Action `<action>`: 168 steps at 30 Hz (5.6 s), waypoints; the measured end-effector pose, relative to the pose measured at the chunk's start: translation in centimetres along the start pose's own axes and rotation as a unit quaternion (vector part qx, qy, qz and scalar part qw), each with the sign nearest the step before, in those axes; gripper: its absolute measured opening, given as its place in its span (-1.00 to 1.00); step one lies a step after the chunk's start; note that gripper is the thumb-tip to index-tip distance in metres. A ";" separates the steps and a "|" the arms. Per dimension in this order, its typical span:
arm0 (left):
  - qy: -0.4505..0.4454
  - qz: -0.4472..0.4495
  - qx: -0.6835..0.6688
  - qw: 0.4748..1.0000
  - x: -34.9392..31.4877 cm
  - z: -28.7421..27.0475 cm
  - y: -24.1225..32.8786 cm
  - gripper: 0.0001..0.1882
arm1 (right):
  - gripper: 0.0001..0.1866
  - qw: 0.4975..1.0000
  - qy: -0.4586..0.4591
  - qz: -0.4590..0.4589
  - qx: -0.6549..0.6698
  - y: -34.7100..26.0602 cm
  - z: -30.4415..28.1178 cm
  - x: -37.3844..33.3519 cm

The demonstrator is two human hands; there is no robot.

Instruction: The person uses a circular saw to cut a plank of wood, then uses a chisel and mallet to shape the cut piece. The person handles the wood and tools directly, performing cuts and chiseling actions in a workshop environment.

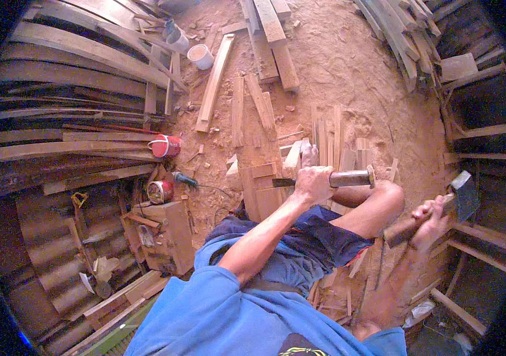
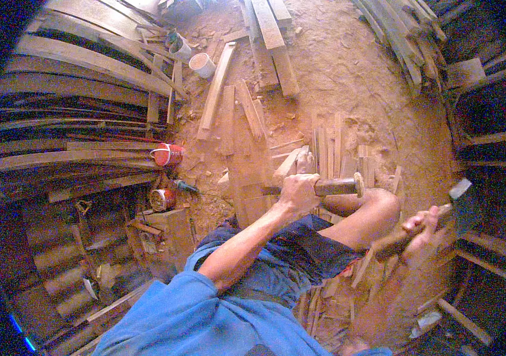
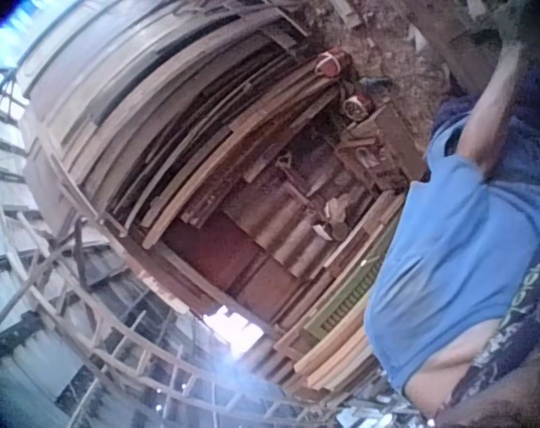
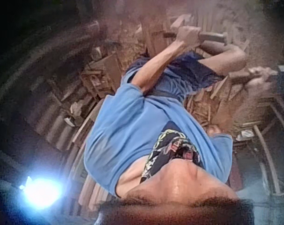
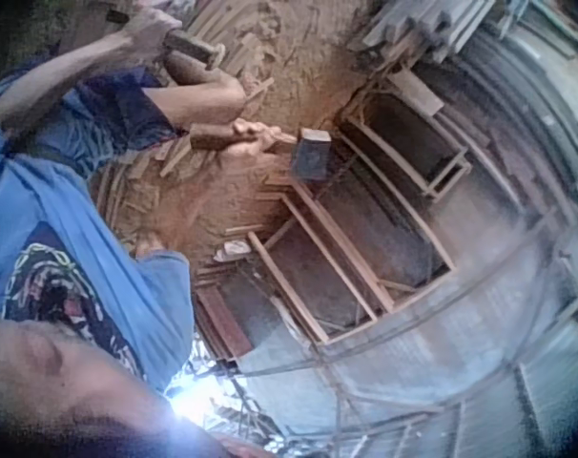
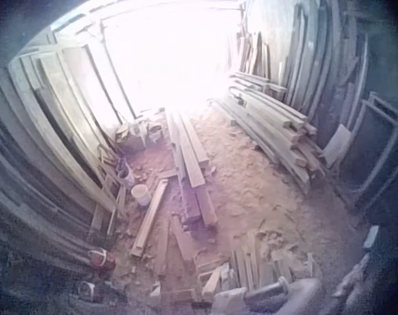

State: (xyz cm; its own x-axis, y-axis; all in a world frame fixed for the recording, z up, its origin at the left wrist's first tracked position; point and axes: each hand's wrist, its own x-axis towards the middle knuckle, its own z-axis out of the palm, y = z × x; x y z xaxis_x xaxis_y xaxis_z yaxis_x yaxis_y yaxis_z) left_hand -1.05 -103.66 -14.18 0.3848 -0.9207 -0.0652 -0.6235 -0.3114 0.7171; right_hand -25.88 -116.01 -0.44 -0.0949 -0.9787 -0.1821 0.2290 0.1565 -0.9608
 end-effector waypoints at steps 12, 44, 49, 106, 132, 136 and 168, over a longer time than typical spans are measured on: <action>-0.039 -0.002 0.044 0.998 0.2 1.4 -1.1 -0.68 | -0.71 0.968 -0.110 0.105 -0.200 2.0 -2.3 0.0; -0.054 -0.010 0.089 0.994 0.4 1.2 -2.4 -0.75 | -0.74 0.898 -0.183 0.087 -0.392 7.6 0.8 -3.0; -0.057 -0.007 0.064 0.996 0.6 1.0 -2.2 -0.75 | -0.71 0.909 -0.234 0.180 -0.293 5.6 -1.5 -2.8; 0.019 0.058 -0.010 0.998 0.5 -1.3 -0.2 -0.72 | -0.74 0.940 -0.129 0.120 -0.291 -2.7 -1.4 -6.8; 0.010 0.039 -0.030 0.999 0.6 -1.1 -0.4 -0.71 | -0.73 0.945 -0.138 0.119 -0.273 -3.4 -1.2 -6.5; -0.004 0.036 -0.019 0.999 0.6 -1.1 -0.5 -0.71 | -0.70 0.946 -0.136 0.116 -0.270 -3.4 -1.6 -6.5; 0.004 0.053 0.004 0.999 0.6 -0.4 -1.1 -0.74 | -0.80 0.940 -0.115 0.145 -0.286 1.5 0.5 -4.8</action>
State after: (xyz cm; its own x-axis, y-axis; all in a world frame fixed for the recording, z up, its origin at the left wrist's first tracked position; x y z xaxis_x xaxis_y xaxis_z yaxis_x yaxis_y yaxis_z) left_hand 0.15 -103.76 -14.71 0.3216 -0.9467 0.0168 -0.6662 -0.2136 0.7145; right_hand -24.56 -111.15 -0.85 0.1178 -0.8762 -0.4674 -0.3516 0.4034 -0.8448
